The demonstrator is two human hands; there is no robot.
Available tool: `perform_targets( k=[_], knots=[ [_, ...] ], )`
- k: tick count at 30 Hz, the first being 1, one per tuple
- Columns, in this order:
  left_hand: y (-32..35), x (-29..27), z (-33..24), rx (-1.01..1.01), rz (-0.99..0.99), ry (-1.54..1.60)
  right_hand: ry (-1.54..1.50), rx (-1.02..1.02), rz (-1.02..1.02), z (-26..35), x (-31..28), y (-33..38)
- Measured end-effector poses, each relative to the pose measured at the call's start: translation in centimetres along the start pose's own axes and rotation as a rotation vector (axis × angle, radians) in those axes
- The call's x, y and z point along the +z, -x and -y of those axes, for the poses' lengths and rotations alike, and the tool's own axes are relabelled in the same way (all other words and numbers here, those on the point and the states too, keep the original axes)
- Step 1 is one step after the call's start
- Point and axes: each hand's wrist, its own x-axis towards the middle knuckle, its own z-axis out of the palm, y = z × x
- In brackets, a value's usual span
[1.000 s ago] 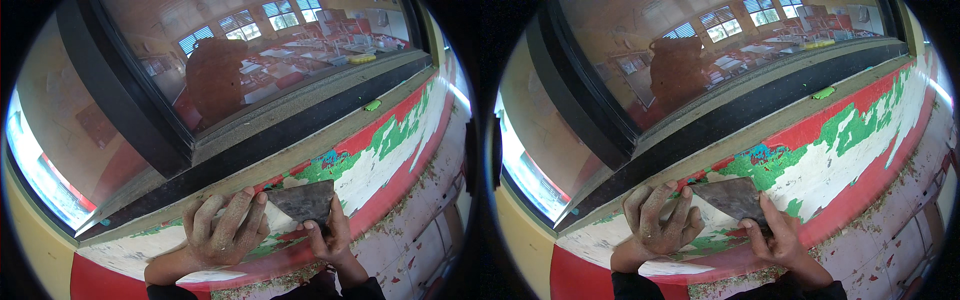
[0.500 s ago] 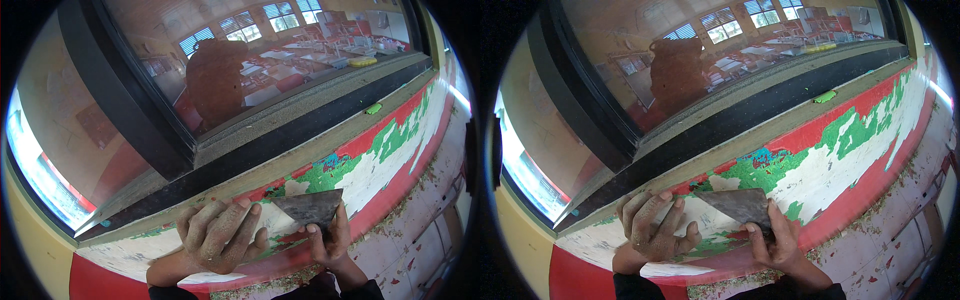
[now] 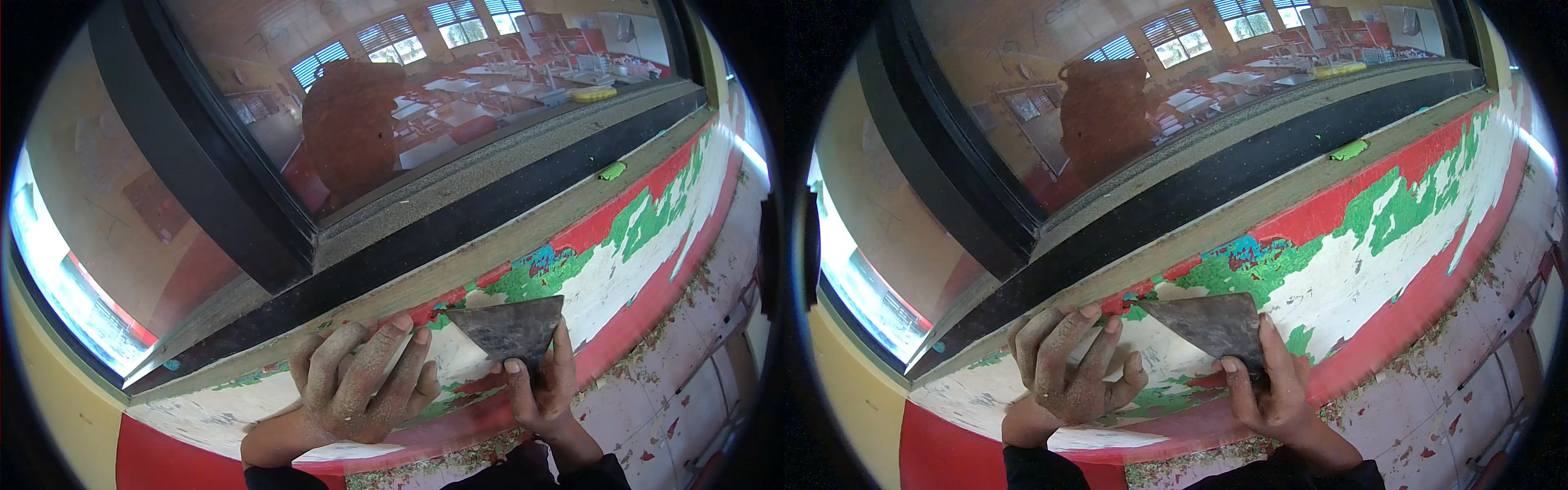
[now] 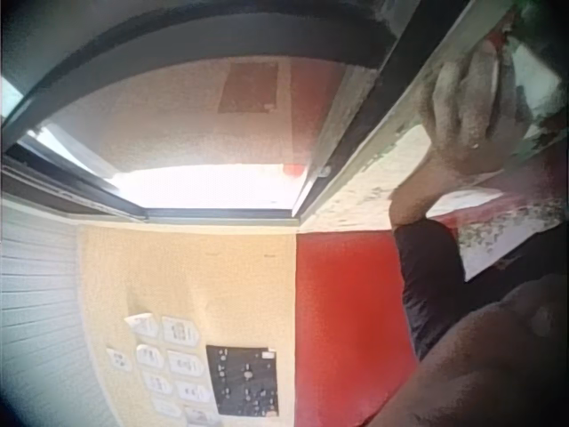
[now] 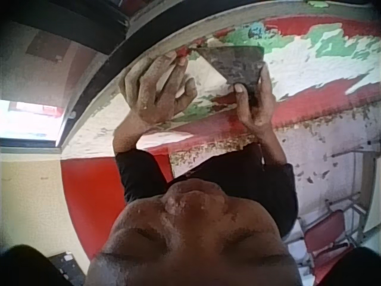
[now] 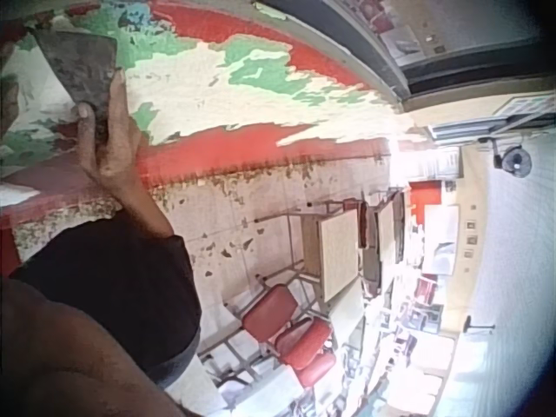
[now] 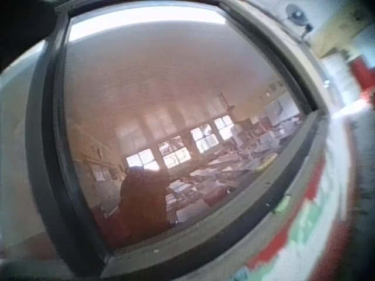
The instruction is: The person scrapes old paint chips off a wall with a putty knife to prepare the surface for repainting.
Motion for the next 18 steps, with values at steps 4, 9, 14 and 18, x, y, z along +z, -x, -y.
perform_targets(
  k=[4,9,14,18],
  knots=[
    [-0.15,0.04,0.00,0.005,0.000,-0.012,0.044,0.040,0.093,0.35,-0.25,-0.19],
    [-0.21,0.17,0.01,0.015,0.023,-0.037,0.031,-0.029,0.081,0.29,0.00,-0.51],
    [-0.17,0.40,0.09,0.022,0.030,-0.044,-0.014,-0.015,0.096,0.35,0.05,-0.40],
    [-0.15,0.45,0.12,0.027,0.030,-0.024,-0.059,0.075,0.130,0.82,-0.11,-0.47]
  ],
)
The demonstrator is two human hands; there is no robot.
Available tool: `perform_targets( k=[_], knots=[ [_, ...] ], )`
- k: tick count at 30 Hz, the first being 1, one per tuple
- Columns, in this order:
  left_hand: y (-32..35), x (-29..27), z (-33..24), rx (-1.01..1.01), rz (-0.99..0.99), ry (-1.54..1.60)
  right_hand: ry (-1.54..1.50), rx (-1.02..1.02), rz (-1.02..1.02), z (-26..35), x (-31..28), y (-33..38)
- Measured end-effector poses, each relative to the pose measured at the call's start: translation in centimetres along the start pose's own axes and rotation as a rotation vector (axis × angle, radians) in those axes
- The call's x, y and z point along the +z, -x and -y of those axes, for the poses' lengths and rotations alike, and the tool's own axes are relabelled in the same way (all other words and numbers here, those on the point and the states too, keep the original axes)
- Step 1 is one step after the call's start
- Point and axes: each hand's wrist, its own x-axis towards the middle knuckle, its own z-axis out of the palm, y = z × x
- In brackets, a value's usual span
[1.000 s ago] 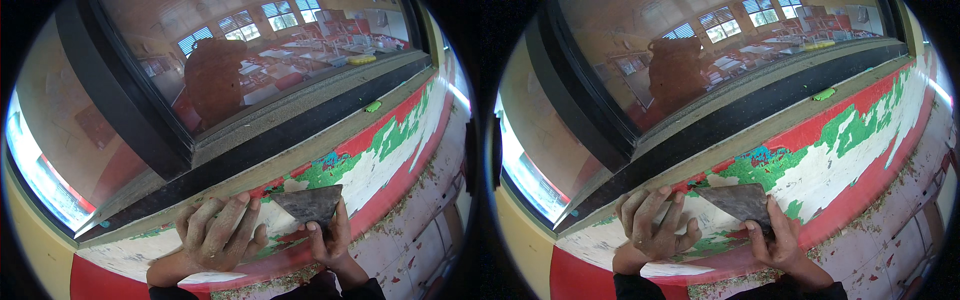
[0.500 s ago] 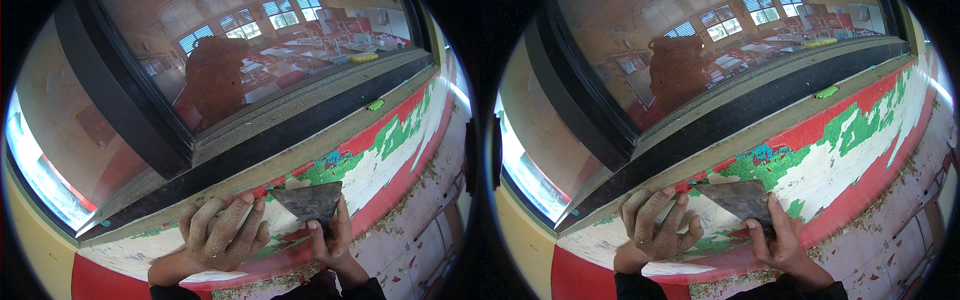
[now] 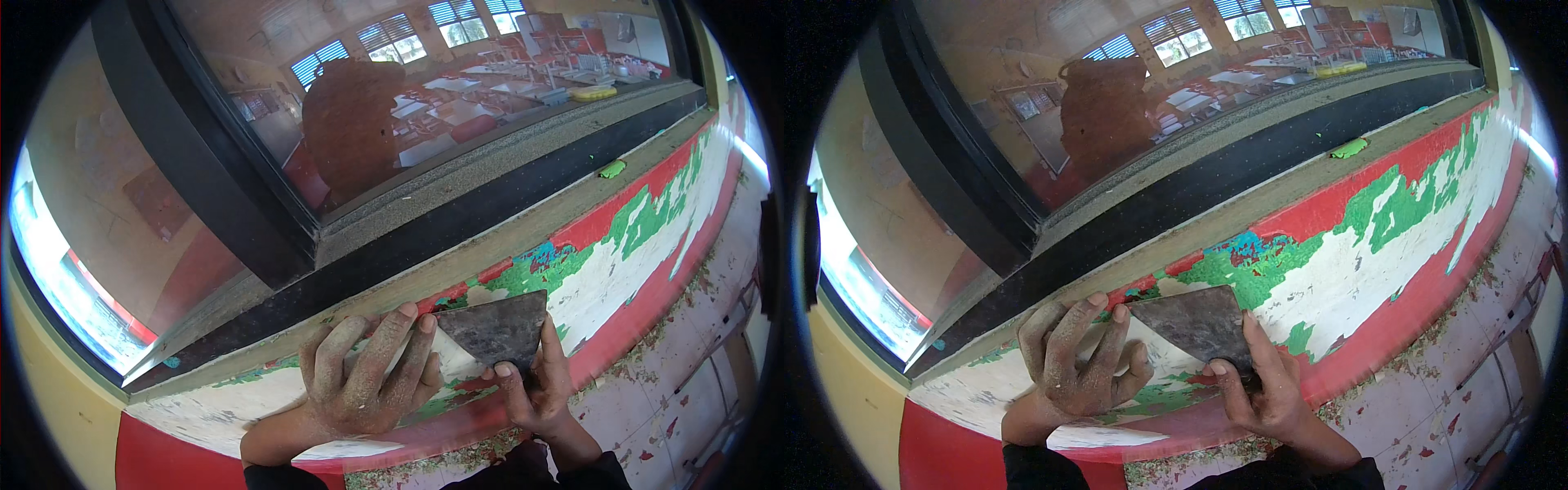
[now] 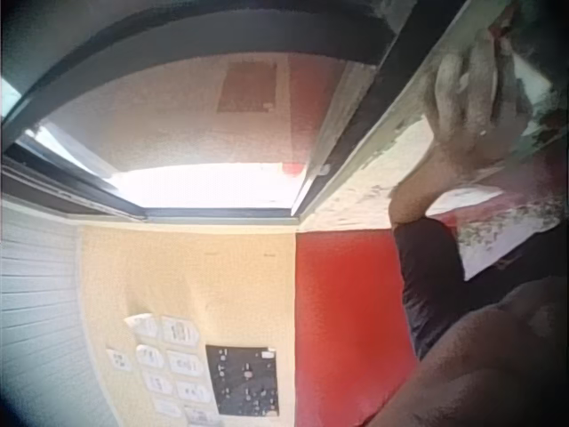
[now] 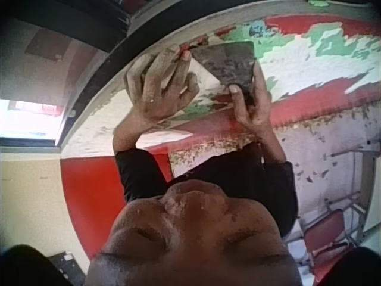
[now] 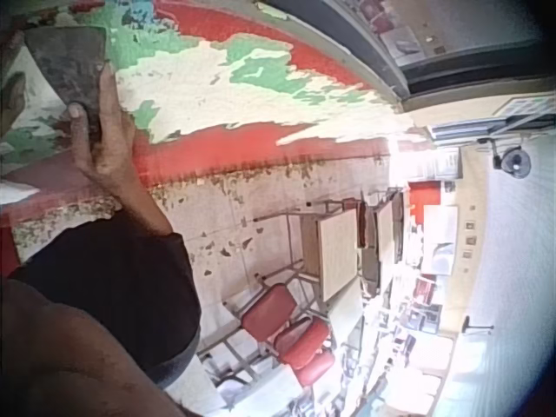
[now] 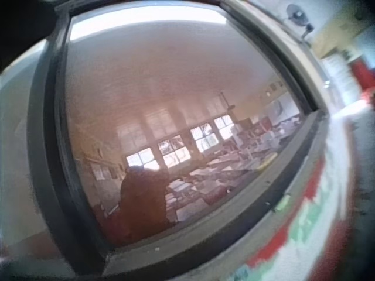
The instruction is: The person scrapes old paint chips off a wall with a putty knife to prepare the surface for repainting.
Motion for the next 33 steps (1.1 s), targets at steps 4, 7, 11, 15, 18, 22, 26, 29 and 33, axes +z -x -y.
perform_targets(
  k=[4,7,11,15,18,22,26,29,33],
  knots=[
    [-0.2,-0.2,0.1,-0.005,0.004,0.045,-0.090,0.041,0.005,0.0,0.1,0.3],
    [0.0,-0.8,0.3,0.009,-0.029,0.087,-0.176,0.057,0.005,0.9,0.4,0.1],
    [-0.5,-1.1,0.8,-0.039,-0.019,0.168,-0.167,0.070,-0.013,1.0,0.7,-0.1],
    [-0.1,-0.8,1.3,-0.096,-0.086,0.285,-0.269,0.089,-0.164,0.4,0.7,1.5],
    [0.1,-1.0,1.5,-0.039,-0.125,0.286,-0.131,0.067,-0.108,0.0,0.2,1.6],
    [0.0,-1.1,1.2,-0.060,-0.066,0.225,-0.009,0.091,0.054,0.5,-0.3,1.1],
    [-0.6,-0.4,0.3,-0.114,-0.033,0.090,-0.142,0.209,0.065,1.0,0.0,0.7],
    [-0.2,-0.1,0.4,-0.060,-0.005,0.045,-0.154,0.277,0.002,1.4,0.3,0.6],
    [0.0,-0.2,0.5,-0.037,0.007,0.055,-0.255,0.255,-0.016,1.6,0.6,0.3]
  ],
)
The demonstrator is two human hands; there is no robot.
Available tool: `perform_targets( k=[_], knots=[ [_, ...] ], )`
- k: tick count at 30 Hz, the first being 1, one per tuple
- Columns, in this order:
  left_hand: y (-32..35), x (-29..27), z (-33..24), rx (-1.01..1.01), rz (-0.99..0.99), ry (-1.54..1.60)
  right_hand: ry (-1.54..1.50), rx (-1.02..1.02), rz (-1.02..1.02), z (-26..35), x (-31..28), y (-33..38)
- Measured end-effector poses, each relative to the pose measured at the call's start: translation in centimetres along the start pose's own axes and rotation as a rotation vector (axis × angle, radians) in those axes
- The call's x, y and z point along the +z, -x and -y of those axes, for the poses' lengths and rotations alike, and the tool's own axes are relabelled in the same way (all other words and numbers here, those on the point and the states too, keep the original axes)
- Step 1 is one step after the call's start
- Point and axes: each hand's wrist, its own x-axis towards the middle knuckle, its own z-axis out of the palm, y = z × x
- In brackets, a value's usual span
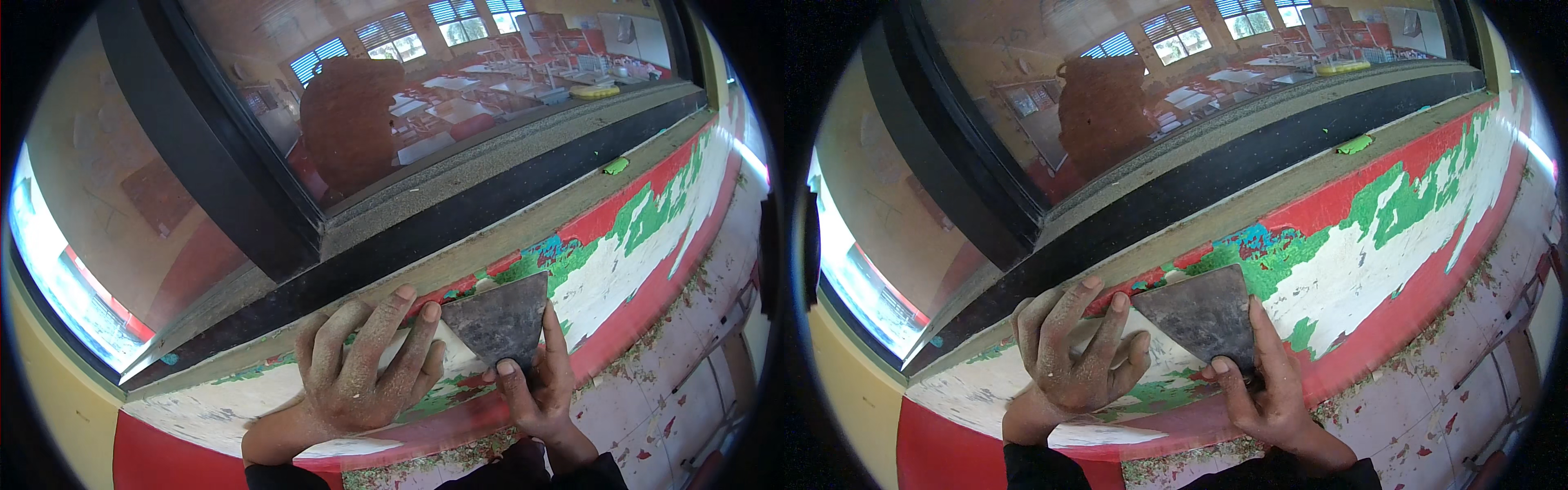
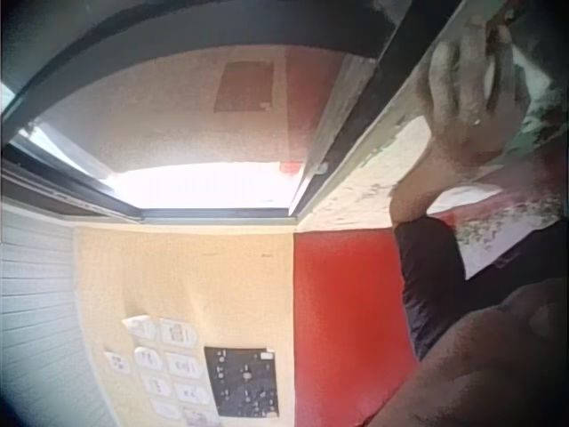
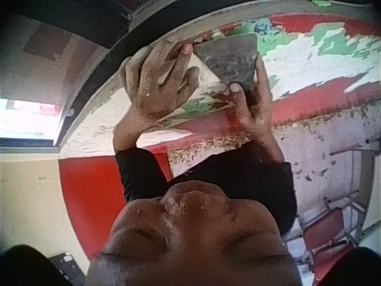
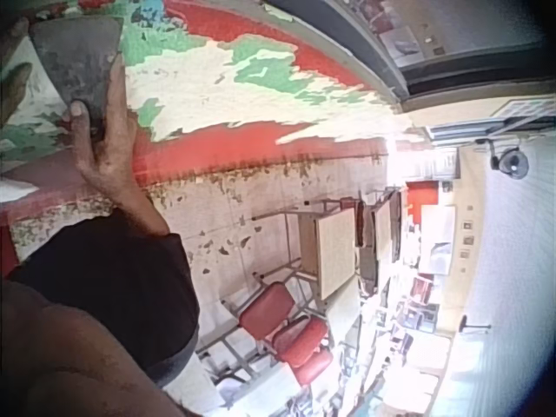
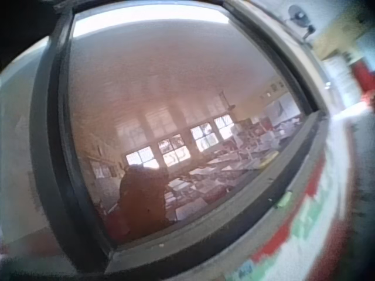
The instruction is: The person scrapes old paint chips off a wall with a putty knife to prepare the surface for repainting.
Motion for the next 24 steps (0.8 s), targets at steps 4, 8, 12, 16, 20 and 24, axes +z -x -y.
perform_targets(
  k=[4,8,12,16,20,24],
  knots=[
    [0.0,0.1,0.0,-0.002,0.017,0.028,0.020,-0.028,0.033,-0.2,0.0,0.1],
    [-0.1,-0.1,0.0,-0.002,0.021,0.046,0.007,-0.065,0.039,-0.5,0.0,0.3],
    [0.0,-0.3,0.0,-0.013,-0.021,0.095,-0.040,-0.080,0.019,0.2,0.6,0.1],
    [-0.6,-1.2,0.3,-0.074,-0.021,0.203,-0.029,-0.116,0.025,-0.3,0.1,0.2],
    [0.1,-1.3,1.1,-0.014,-0.088,0.207,-0.063,0.024,-0.102,-0.3,-0.3,1.2],
    [0.1,-0.9,0.1,-0.024,-0.099,0.333,0.397,-0.306,0.104,-1.0,-1.9,1.7]
  ],
)
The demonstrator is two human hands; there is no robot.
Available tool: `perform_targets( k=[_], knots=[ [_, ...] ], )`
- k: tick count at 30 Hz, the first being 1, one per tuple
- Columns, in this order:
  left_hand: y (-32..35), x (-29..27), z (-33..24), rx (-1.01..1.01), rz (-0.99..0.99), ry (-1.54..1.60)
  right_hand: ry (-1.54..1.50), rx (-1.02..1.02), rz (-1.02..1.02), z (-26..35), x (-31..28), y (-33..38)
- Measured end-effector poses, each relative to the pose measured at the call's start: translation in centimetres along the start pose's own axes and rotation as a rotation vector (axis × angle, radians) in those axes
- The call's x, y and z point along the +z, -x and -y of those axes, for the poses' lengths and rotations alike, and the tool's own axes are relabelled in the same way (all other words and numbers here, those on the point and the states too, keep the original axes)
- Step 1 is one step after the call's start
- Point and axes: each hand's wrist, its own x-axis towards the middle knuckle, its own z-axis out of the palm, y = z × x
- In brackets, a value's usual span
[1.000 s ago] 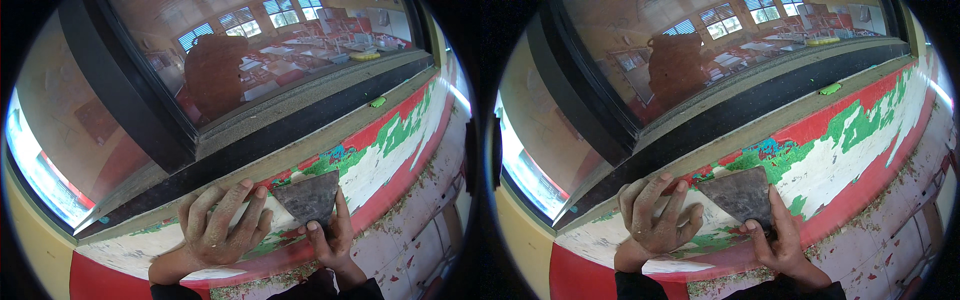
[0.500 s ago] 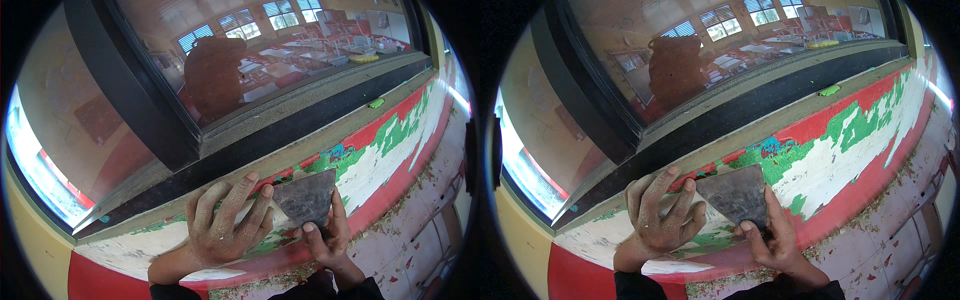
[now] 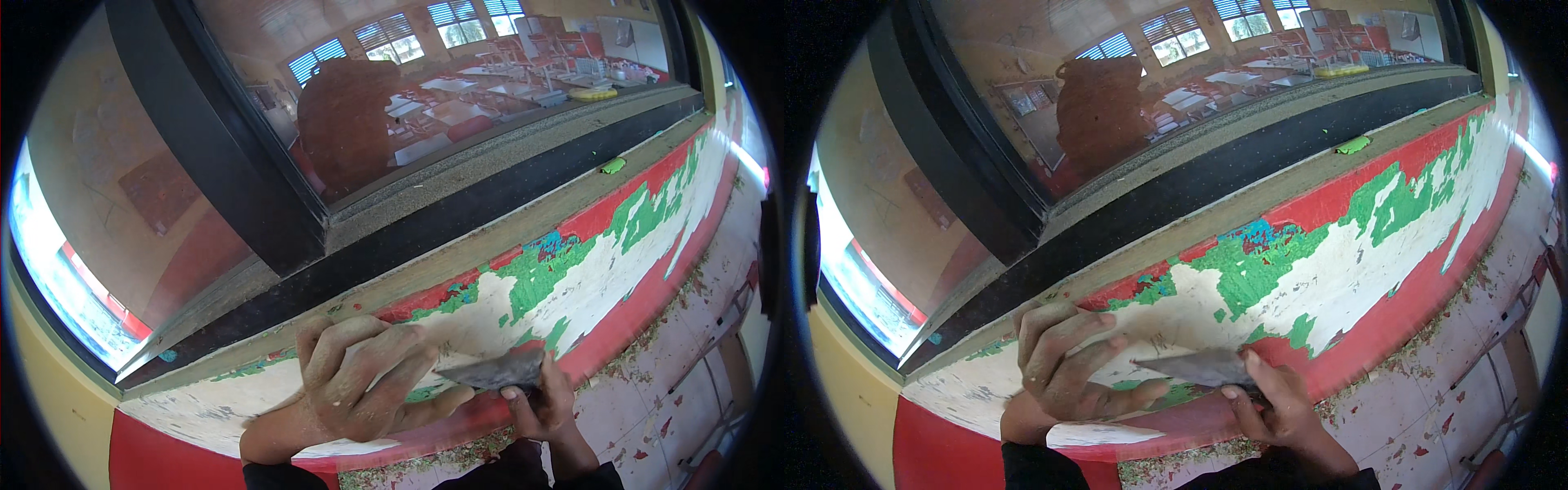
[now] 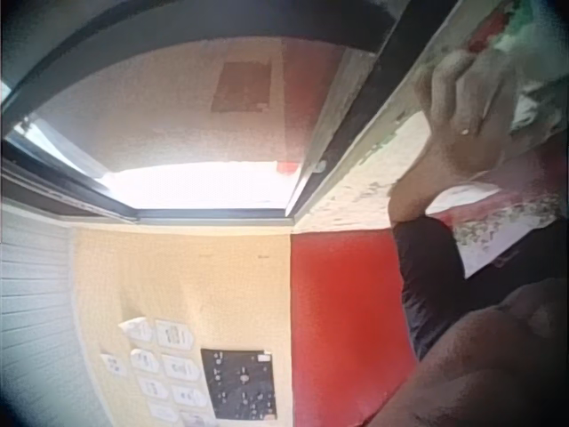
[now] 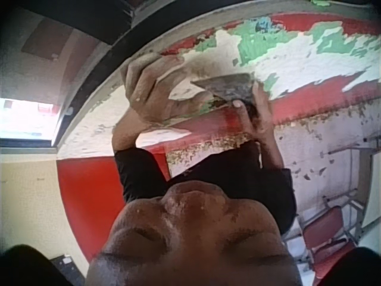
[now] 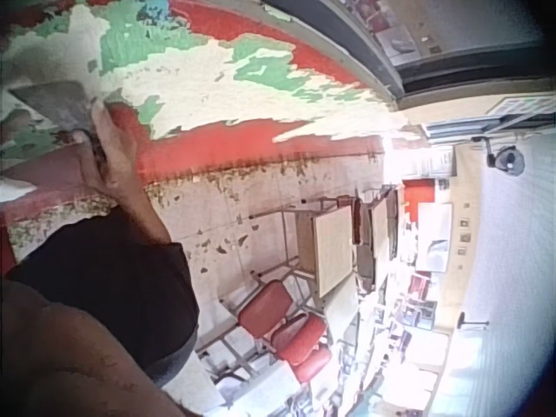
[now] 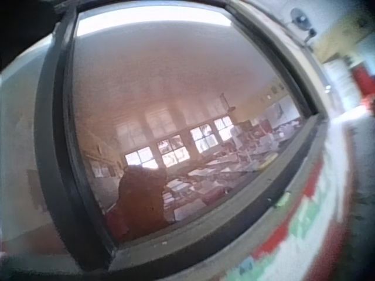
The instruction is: The person scrapes old paint chips off a wall with a putty knife to prepare the surface for repainting.
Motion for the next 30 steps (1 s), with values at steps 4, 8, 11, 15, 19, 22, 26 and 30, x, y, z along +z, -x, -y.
perform_targets(
  k=[4,8,11,15,19,22,26,30],
  knots=[
    [0.2,0.4,0.0,0.051,0.047,-0.014,0.188,-0.182,-0.031,0.6,-0.9,0.2],
    [0.4,0.8,-0.1,0.155,0.164,0.073,0.126,-0.131,0.041,0.1,-2.1,2.1],
    [1.0,1.5,-0.4,0.211,0.170,0.172,0.131,-0.023,0.100,0.6,-2.9,3.8],
    [2.8,2.1,-1.4,0.176,0.162,0.345,0.132,0.041,0.140,1.8,-3.3,4.7],
    [5.5,3.2,-4.3,-0.032,0.078,0.489,0.176,0.031,0.222,2.5,-4.2,5.6],
    [6.6,3.8,-6.7,-0.271,0.038,0.578,0.211,0.113,0.282,1.9,-5.1,6.8],
    [7.6,3.8,-8.0,-0.566,0.051,0.528,0.130,0.166,0.267,0.8,-5.9,6.5],
    [6.1,3.1,-7.7,-0.637,-0.058,0.280,0.035,0.275,0.186,0.2,-6.8,6.0]
  ],
)
